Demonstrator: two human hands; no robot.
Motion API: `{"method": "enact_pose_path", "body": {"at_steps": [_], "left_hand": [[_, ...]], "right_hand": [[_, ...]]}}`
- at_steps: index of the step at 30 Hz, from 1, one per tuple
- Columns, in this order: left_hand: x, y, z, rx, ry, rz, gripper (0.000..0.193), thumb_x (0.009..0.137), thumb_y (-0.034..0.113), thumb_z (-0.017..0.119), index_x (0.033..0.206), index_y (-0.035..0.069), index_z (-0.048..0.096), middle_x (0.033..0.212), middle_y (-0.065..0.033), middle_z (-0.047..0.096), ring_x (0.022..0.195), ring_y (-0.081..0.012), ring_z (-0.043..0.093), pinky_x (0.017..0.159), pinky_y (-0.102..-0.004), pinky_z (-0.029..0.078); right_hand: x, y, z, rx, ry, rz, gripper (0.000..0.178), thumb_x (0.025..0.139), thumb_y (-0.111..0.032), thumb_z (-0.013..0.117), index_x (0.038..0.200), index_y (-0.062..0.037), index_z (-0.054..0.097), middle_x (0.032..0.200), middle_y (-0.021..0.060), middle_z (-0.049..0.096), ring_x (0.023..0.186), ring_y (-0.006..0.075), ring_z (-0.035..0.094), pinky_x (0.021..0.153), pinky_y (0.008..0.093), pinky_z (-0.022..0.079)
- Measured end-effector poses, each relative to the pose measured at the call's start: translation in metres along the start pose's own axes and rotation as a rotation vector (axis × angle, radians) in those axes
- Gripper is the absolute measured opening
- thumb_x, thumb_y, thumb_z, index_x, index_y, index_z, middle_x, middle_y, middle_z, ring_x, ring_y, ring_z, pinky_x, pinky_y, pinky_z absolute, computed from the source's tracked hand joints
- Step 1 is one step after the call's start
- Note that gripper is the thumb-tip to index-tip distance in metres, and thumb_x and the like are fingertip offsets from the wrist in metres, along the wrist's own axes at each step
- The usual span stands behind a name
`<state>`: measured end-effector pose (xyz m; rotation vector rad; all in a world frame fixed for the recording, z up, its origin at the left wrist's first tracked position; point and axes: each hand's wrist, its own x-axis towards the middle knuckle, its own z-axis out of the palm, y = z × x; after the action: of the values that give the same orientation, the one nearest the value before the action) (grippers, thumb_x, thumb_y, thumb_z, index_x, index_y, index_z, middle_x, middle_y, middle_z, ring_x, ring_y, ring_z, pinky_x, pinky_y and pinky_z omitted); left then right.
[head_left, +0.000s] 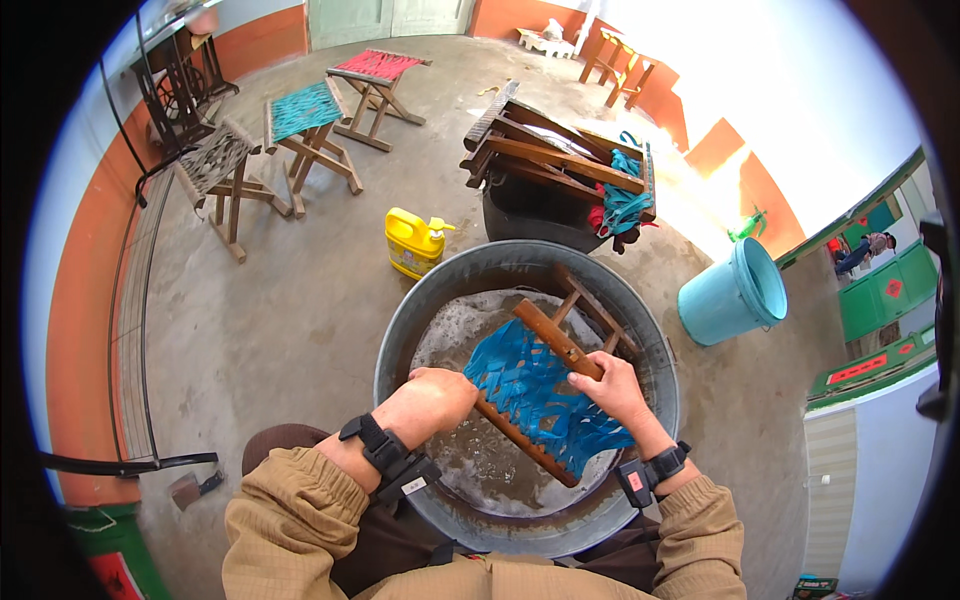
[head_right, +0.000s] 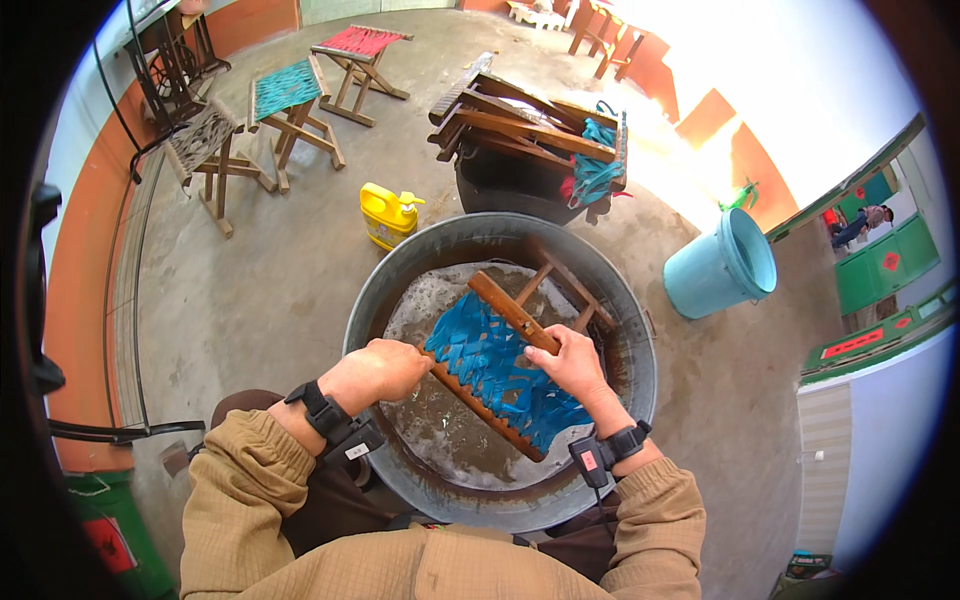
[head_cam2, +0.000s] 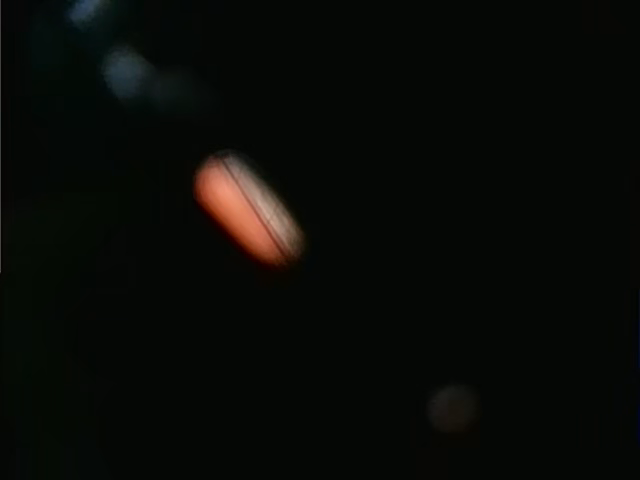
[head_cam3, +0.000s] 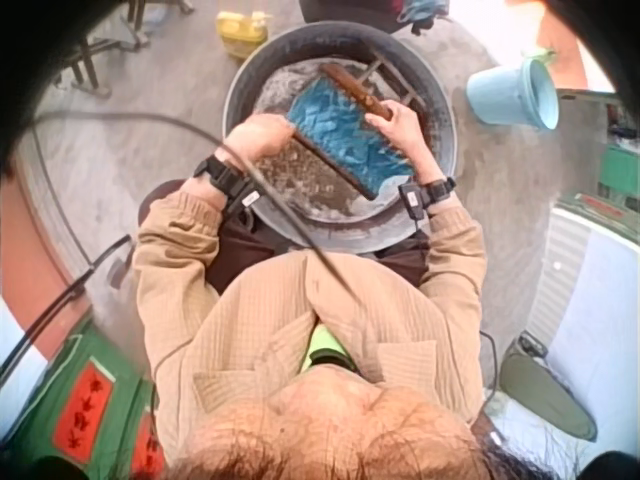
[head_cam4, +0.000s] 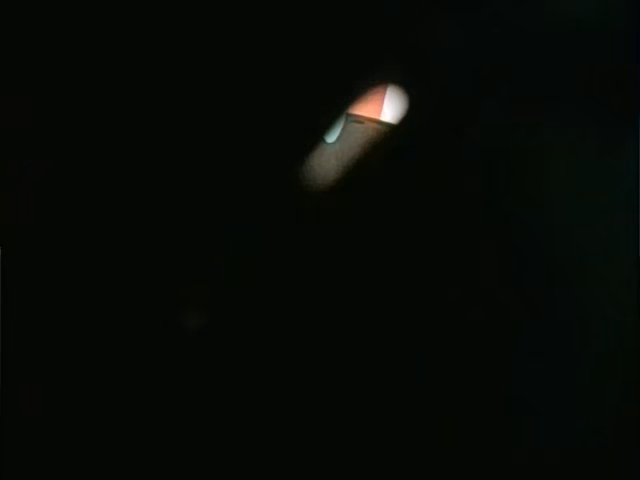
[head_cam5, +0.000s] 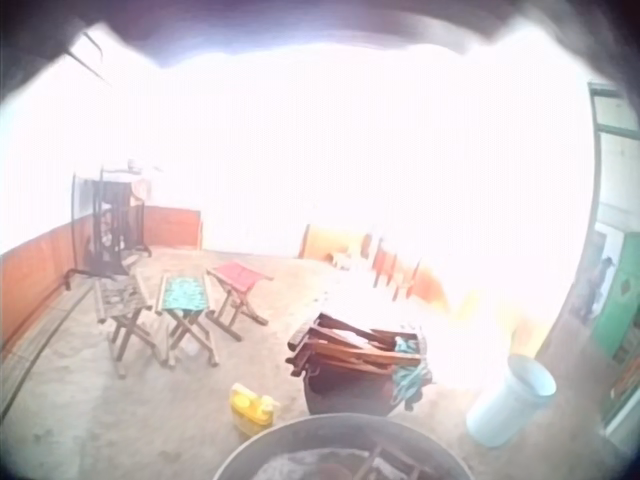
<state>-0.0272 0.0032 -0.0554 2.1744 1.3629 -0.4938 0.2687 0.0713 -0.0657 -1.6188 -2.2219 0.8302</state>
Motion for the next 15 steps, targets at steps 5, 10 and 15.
{"method": "enact_pose_path", "body": {"at_steps": [5,10,15], "left_hand": [[-0.007,0.002,-0.002,-0.072,0.091,0.012,0.037,0.086,0.020,0.070,0.120,0.010,0.062,0.102,-0.0138,0.071,0.098,-0.0335,0.069,0.079,-0.0501,0.056],[-0.008,-0.001,-0.008,-0.072,0.127,0.037,0.039,0.083,0.022,0.075,0.118,0.011,0.063,0.097,-0.0147,0.068,0.096,-0.0339,0.067,0.080,-0.0456,0.055],[-0.010,-0.006,-0.003,-0.063,0.418,0.236,0.020,0.077,0.015,0.075,0.096,0.009,0.071,0.093,-0.0124,0.066,0.091,-0.0337,0.067,0.077,-0.0456,0.055]], "right_hand": [[0.015,0.007,-0.018,0.057,-0.031,-0.004,0.045,0.085,-0.042,0.075,0.089,0.0023,0.068,0.071,0.0149,0.064,0.068,0.0220,0.064,0.067,0.0362,0.050],[0.020,0.017,-0.019,0.269,-0.156,0.117,0.046,0.088,-0.042,0.074,0.093,0.0027,0.070,0.070,0.0024,0.060,0.068,0.0109,0.055,0.065,0.0312,0.047],[0.021,0.017,-0.021,0.348,-0.286,0.165,0.043,0.090,-0.041,0.073,0.100,0.0010,0.072,0.075,-0.0017,0.060,0.071,0.0082,0.053,0.063,0.0271,0.044]]}}
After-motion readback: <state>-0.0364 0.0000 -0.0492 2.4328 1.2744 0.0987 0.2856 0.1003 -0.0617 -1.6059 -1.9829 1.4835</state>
